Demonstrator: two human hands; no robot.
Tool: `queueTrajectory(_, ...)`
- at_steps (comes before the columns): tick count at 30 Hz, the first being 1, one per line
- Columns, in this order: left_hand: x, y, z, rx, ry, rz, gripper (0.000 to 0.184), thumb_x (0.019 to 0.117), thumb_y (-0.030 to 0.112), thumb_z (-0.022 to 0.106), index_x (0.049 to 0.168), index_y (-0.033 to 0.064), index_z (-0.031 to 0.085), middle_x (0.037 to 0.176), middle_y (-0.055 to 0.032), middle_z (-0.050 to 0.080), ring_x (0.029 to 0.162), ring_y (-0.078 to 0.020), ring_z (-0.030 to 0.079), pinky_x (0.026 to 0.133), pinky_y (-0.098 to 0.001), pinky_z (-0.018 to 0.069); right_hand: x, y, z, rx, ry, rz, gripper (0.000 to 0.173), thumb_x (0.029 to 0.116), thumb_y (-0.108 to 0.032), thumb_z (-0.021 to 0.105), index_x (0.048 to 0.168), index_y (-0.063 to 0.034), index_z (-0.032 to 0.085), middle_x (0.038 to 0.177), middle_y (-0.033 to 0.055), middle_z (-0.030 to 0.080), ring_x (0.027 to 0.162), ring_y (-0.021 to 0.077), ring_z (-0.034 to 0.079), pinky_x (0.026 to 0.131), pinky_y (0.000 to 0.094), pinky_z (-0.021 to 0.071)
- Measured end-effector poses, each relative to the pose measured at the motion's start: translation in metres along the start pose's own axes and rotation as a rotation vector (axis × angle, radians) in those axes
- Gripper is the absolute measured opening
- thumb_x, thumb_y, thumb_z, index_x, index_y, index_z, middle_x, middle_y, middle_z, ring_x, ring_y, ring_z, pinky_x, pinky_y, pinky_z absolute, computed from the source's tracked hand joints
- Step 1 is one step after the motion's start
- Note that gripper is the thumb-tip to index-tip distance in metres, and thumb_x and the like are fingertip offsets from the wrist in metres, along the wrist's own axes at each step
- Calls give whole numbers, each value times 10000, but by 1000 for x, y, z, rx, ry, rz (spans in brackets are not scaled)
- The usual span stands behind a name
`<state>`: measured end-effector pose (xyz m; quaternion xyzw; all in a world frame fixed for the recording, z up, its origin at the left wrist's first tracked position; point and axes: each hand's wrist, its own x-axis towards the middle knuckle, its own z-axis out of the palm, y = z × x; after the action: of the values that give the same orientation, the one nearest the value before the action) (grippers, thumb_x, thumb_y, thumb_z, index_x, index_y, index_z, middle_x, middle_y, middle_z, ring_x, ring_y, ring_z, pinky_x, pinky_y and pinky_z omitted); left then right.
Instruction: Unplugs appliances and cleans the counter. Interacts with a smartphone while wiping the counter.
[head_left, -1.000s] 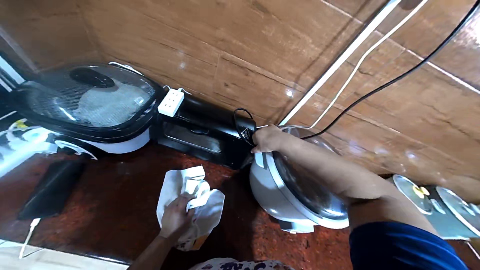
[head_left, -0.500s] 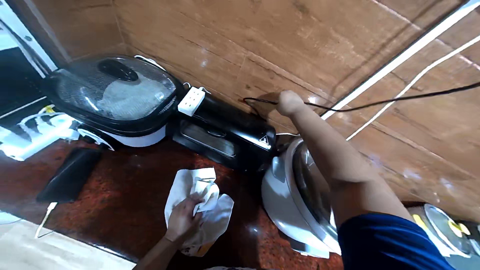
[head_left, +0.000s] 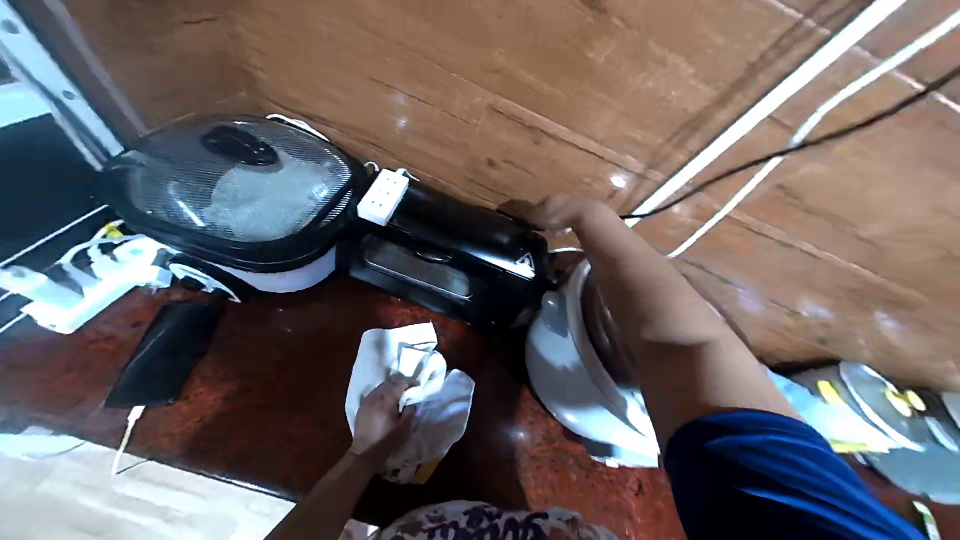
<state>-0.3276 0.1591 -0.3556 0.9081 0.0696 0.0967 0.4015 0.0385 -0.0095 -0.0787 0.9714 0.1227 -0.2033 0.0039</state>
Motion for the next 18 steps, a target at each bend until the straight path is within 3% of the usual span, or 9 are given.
queueTrajectory(3, 4, 6, -5, 53, -92, -25, 361, 918, 170, 643, 1249, 36, 697, 1245, -197, 699, 1178, -380, 663, 1011, -586, 506, -51, 4, -6, 21, 29, -188, 440, 1060, -316, 551, 1415, -58, 583, 1319, 250, 631, 1205, 418, 618, 1037, 638, 447)
queueTrajectory(5, 10, 10, -14, 84, -225, -87, 400, 937, 192, 615, 1310, 54, 663, 1278, -201, 682, 1197, -386, 652, 1012, -603, 498, -104, 4, 2, 205, 12, -304, 416, 1065, -294, 559, 1425, -87, 561, 1244, 178, 669, 1058, 292, 686, 955, 492, 540)
queueTrajectory(7, 19, 11, -34, 131, -333, -164, 426, 988, 207, 592, 1396, 89, 608, 1335, -213, 650, 1230, -402, 632, 1034, -616, 489, -174, 8, 21, 408, -37, -449, 377, 1059, -241, 562, 1398, -76, 585, 1176, 142, 695, 985, 215, 706, 900, 414, 584)
queueTrajectory(10, 25, 1, -84, 234, -225, -197, 450, 1018, 245, 597, 1417, 38, 578, 1339, -282, 623, 1213, -485, 619, 999, -691, 481, -280, 25, 87, 640, -189, -598, 333, 1024, -166, 582, 1337, -68, 643, 1061, 81, 733, 904, 138, 708, 855, 350, 605)
queueTrajectory(12, 27, -13, -118, 310, -147, -228, 489, 1005, 297, 635, 1384, -7, 580, 1375, -332, 563, 1247, -541, 565, 996, -728, 452, -326, 38, 151, 771, -421, -592, 356, 1023, -122, 556, 1358, -12, 608, 1130, 127, 716, 971, 153, 696, 927, 357, 573)
queueTrajectory(14, 24, -32, -141, 329, -80, -214, 570, 973, 323, 678, 1414, -17, 559, 1471, -369, 461, 1354, -597, 431, 1062, -783, 328, -342, 44, 209, 843, -518, -506, 357, 1023, -110, 567, 1356, 12, 602, 1150, 164, 710, 986, 188, 698, 943, 387, 561)
queueTrajectory(16, 20, -49, -143, 351, -115, -213, 714, 977, 433, 658, 1543, 55, 444, 1605, -329, 313, 1469, -581, 277, 1125, -805, 178, -344, 32, 251, 902, -444, -339, 353, 1044, -173, 569, 1362, -22, 605, 1172, 142, 697, 1022, 169, 679, 968, 383, 541)
queueTrajectory(18, 9, -55, -122, 464, -267, -144, 803, 995, 568, 552, 1623, 125, 320, 1659, -304, 213, 1513, -571, 177, 1116, -830, 135, -342, 5, 276, 956, -362, -248, 383, 1057, -253, 567, 1395, -73, 594, 1324, 113, 648, 1193, 158, 624, 1070, 394, 479)
